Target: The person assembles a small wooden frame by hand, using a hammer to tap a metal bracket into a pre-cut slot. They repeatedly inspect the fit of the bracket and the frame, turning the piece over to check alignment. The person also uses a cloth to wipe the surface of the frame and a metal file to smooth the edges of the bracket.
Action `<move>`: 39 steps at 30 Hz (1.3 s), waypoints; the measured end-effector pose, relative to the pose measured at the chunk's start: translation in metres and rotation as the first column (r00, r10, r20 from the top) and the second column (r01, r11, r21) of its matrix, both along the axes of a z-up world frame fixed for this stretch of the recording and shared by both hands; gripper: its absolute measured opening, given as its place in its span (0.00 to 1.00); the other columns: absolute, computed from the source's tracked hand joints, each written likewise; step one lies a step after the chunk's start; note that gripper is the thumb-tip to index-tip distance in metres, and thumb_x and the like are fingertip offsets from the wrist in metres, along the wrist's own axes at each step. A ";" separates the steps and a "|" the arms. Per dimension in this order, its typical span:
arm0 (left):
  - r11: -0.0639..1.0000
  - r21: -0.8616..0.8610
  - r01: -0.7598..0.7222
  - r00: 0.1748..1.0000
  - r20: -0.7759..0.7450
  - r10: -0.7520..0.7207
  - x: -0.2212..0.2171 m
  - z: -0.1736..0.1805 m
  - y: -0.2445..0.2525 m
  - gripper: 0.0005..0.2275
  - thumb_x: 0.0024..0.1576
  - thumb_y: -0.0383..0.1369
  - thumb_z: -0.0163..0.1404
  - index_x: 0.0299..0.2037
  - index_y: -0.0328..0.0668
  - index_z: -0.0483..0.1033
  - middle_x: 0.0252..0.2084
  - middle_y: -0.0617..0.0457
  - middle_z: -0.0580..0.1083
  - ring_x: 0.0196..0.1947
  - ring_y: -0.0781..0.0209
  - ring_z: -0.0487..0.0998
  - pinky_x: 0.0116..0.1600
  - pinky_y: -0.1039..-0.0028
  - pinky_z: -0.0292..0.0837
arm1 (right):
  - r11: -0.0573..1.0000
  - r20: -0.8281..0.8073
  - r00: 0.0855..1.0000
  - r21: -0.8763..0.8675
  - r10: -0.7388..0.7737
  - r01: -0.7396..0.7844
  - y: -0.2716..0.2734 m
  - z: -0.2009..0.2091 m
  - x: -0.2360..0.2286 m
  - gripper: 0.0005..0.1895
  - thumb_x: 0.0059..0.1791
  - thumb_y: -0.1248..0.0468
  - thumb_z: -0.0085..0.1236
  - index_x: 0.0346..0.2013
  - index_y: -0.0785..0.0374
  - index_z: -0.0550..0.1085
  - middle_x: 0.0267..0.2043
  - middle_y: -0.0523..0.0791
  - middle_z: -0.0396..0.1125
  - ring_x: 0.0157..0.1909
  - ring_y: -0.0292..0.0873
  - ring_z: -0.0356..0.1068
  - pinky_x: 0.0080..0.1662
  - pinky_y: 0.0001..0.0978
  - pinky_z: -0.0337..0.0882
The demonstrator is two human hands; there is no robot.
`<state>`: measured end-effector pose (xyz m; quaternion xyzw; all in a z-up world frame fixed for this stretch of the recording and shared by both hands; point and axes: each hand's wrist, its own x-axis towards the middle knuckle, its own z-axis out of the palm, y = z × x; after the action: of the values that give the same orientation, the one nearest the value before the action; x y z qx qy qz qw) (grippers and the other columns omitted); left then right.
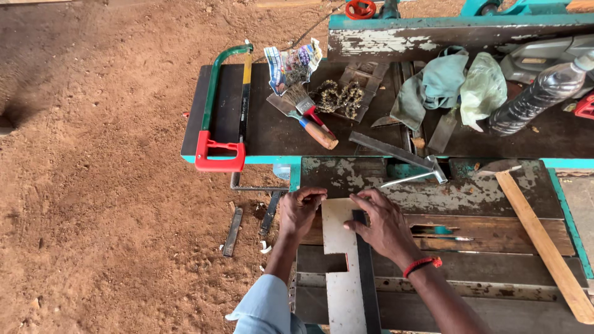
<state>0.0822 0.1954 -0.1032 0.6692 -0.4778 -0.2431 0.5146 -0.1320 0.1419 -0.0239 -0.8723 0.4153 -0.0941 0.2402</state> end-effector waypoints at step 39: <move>0.999 0.027 0.035 0.955 0.295 -0.041 -0.010 0.009 0.002 0.23 0.57 0.29 0.59 0.63 0.43 0.69 0.43 0.51 0.83 0.34 0.61 0.86 0.36 0.73 0.85 | 0.647 -0.118 0.797 -0.659 -0.592 0.383 -0.097 -0.039 -0.222 0.34 0.43 0.43 0.66 0.58 0.56 0.74 0.54 0.51 0.72 0.60 0.56 0.71 0.55 0.47 0.71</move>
<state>0.0720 0.1971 -0.0942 0.6941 -0.5593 -0.1554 0.4257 -0.3545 0.0452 -0.0627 -0.7573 0.6183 -0.1391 -0.1575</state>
